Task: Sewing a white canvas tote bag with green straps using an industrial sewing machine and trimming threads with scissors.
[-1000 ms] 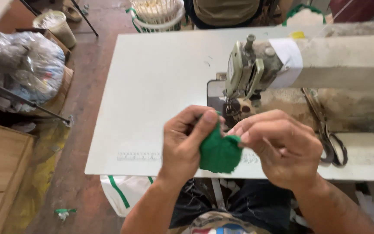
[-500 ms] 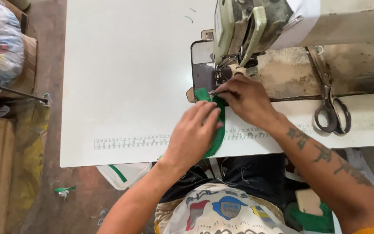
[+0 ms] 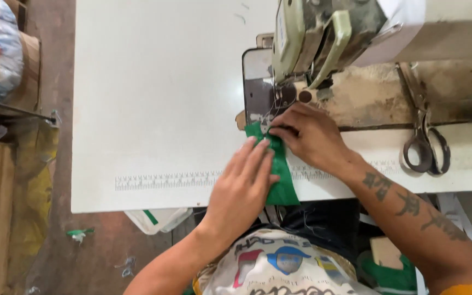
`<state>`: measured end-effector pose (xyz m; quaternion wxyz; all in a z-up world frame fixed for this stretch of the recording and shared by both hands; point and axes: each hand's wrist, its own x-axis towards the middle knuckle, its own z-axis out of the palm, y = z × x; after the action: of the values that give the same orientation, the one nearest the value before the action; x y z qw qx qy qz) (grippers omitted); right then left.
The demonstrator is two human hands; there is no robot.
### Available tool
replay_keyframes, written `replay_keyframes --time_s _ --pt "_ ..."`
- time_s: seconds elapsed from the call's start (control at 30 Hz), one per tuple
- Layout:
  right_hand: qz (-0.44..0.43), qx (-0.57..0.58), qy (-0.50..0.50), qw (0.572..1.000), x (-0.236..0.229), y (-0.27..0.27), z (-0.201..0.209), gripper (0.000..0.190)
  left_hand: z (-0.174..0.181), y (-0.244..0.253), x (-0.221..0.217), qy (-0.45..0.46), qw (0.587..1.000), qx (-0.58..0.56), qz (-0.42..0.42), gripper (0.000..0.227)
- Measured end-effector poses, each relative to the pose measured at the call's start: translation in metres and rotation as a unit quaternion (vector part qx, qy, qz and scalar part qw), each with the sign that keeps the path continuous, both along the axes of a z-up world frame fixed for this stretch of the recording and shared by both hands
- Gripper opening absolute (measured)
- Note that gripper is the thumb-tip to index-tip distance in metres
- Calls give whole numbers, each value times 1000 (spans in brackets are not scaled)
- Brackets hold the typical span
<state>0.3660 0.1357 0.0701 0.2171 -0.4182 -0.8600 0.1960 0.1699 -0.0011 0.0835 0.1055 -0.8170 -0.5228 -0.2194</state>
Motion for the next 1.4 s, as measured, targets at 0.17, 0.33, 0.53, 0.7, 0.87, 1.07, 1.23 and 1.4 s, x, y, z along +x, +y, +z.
replay_keyframes --time_s 0.17,0.33,0.53,0.7,0.87,1.07,1.23,1.4 --pt "-10 147 5 989 12 1 1 23 -15 -23 -6 64 993 -86 -48 58" --pt "-225 -175 -195 939 -27 14 37 105 -8 -44 -11 63 991 -97 -65 65" --pt "15 258 -82 963 6 -7 -15 17 -10 -49 -14 29 994 -93 -45 67" --pt "-131 289 -487 814 110 125 -46 24 -14 -4 -26 58 984 -155 -72 67" --pt "-192 -8 -445 875 50 40 47 68 -10 26 -25 63 992 -75 -85 57" --pt "11 131 47 990 23 7 4 25 -9 1 -10 -42 993 -61 -94 56" --pt "74 -57 -365 926 8 4 75 55 -16 -17 -12 -61 991 -62 -97 57" --pt "-146 -63 -381 911 84 46 52 48 -12 -7 -16 -69 990 -74 -97 59"
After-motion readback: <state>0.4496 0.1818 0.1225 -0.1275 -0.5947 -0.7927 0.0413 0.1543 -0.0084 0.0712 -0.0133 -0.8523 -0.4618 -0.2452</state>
